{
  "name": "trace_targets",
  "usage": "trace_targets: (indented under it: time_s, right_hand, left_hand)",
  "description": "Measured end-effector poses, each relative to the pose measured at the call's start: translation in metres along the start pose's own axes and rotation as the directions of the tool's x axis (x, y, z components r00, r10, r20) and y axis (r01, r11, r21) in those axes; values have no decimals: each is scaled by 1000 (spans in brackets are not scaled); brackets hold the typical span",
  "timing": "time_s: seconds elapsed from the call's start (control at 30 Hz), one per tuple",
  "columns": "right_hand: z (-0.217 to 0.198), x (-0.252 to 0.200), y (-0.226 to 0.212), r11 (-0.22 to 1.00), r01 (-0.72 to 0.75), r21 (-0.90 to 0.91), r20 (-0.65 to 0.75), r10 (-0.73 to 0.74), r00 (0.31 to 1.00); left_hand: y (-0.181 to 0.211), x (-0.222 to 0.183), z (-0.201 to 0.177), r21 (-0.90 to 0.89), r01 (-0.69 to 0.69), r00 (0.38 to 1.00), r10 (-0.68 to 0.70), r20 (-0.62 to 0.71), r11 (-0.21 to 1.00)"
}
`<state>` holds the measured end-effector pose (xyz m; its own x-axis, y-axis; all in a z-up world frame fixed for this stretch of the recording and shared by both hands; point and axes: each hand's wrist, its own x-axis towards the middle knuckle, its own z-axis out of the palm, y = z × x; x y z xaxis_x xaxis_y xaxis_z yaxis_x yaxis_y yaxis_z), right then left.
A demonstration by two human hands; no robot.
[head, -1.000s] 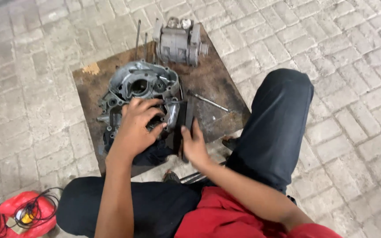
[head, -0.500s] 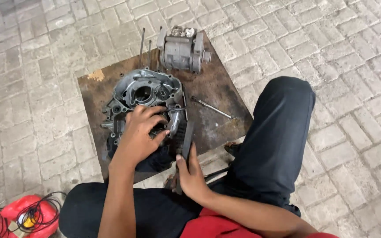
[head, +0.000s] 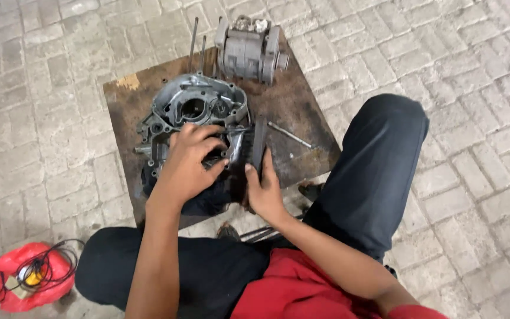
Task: Cleaning the internal surfaces of a disassembled engine casing using a scraper and a wire brush
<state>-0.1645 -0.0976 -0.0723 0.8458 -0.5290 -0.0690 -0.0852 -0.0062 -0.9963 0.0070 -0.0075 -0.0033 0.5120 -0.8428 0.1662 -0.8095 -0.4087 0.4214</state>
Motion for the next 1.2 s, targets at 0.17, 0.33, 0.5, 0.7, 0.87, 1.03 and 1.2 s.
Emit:
trace_targets:
  time_s: [0.17, 0.33, 0.5, 0.7, 0.87, 1.03, 1.2]
  right_hand:
    - [-5, 6, -3, 999, 9, -34, 20, -9, 1000]
    - [-13, 21, 44, 977, 187, -99, 2, -188, 982]
    - [0, 20, -22, 980, 69, -184, -54, -81, 995]
    - [-17, 20, 15, 943, 240, -230, 49, -235, 971]
    - [-18, 21, 29, 901, 324, -289, 85, -313, 946]
    - [-25, 17, 40, 856, 392, -335, 126, -372, 920]
    - [-24, 29, 30, 830, 421, -366, 106, -412, 905]
  left_hand:
    - [3, 0, 0, 20, 25, 1000, -25, 4, 1000]
    - [0, -4, 10, -39, 70, 997, -70, -13, 997]
    - [4, -1, 8, 45, 4, 999, -3, -33, 999]
    - [16, 2, 16, 126, 40, 999, -41, 3, 991]
    - [9, 4, 27, 156, 69, 996, -76, 39, 985]
    - [11, 7, 27, 138, 65, 996, -73, 55, 988]
    - [12, 7, 20, 93, 49, 998, -53, 43, 994]
